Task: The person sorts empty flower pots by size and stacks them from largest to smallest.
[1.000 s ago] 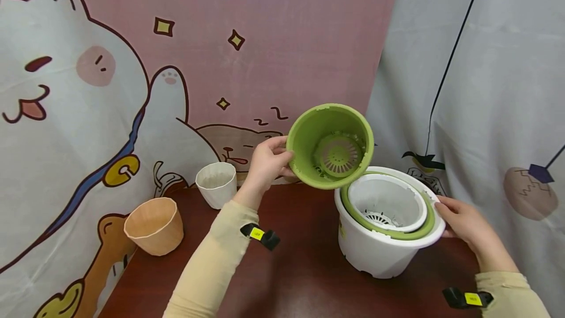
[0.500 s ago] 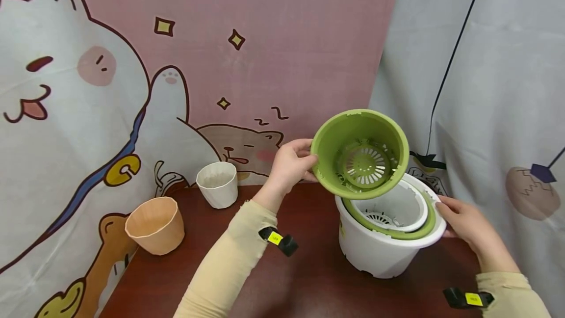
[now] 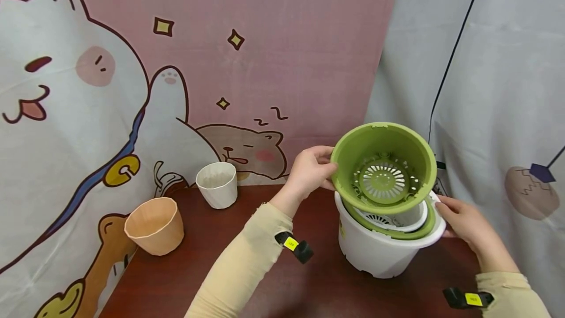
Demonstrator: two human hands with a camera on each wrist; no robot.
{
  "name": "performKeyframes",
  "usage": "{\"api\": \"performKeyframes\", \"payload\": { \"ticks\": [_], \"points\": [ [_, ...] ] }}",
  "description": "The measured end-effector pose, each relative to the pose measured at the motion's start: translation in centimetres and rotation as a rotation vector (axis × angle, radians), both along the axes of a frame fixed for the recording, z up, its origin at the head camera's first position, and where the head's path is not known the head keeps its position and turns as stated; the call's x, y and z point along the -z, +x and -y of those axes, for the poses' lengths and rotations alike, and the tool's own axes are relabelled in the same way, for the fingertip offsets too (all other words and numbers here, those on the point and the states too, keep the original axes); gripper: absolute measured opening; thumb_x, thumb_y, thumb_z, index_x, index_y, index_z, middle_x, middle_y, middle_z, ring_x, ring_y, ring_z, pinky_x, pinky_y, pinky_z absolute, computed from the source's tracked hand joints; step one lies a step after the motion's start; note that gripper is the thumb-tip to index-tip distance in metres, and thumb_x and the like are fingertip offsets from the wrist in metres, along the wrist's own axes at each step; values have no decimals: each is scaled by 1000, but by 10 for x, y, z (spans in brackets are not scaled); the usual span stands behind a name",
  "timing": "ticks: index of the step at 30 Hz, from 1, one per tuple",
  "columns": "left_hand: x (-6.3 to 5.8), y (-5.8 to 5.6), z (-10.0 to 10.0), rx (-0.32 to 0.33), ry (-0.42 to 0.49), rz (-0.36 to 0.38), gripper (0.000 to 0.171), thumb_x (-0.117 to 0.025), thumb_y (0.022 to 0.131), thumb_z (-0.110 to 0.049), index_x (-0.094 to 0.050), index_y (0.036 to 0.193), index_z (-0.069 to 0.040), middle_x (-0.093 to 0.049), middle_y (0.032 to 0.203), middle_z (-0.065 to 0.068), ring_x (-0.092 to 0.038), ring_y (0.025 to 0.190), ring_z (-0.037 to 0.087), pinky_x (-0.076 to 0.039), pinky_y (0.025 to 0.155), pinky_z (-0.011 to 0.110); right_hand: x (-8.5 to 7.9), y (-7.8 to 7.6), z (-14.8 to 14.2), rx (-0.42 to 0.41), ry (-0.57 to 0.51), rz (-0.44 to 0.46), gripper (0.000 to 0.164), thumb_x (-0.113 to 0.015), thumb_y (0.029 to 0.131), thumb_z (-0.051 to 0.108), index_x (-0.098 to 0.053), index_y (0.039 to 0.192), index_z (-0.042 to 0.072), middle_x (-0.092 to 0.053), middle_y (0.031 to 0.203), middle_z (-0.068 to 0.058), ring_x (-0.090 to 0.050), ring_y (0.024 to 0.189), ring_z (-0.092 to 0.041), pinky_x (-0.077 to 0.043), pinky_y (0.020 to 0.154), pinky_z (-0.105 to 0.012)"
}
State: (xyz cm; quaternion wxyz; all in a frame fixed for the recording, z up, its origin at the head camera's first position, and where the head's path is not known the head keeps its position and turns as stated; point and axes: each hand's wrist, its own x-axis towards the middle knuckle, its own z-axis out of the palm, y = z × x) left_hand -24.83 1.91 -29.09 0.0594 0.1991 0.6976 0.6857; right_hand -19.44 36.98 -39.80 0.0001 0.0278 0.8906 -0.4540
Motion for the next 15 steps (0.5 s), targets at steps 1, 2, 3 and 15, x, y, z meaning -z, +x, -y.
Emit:
{"api": "performKeyframes", "payload": {
  "ticks": [1, 2, 3, 15],
  "points": [
    [0, 0, -2, 0, -10, 2, 38, -57, 88, 10, -64, 124, 3, -70, 102, 21, -72, 71, 28, -60, 55, 40, 0, 0, 0, 0, 0, -2, 64, -38, 107, 31, -26, 144, -19, -63, 99, -19, -64, 65, -11, -57, 57, -31],
    [1, 1, -4, -1, -21, 5, 38, -57, 88, 10, -65, 124, 2, -70, 103, 21, -72, 71, 28, -60, 55, 39, 0, 0, 0, 1, 1, -3, 64, -38, 107, 31, -26, 144, -19, -63, 99, -19, -63, 65, -11, -57, 57, -31],
    [1, 1, -6, -2, -31, 9, 38, -57, 88, 10, -65, 124, 2, -70, 103, 21, -72, 70, 28, -60, 55, 39, 0, 0, 0, 2, 2, -5, 64, -38, 107, 31, -27, 144, -19, -63, 98, -18, -63, 64, -11, -57, 57, -30],
    [13, 1, -23, -57, -149, 38, 34, -61, 88, 7, -68, 121, 0, -71, 100, 18, -71, 65, 24, -59, 53, 34, 3, 0, 2, 11, 20, -40, 60, -40, 107, 34, -39, 139, -17, -62, 86, -7, -61, 61, -10, -55, 54, -28]
  ]
}}
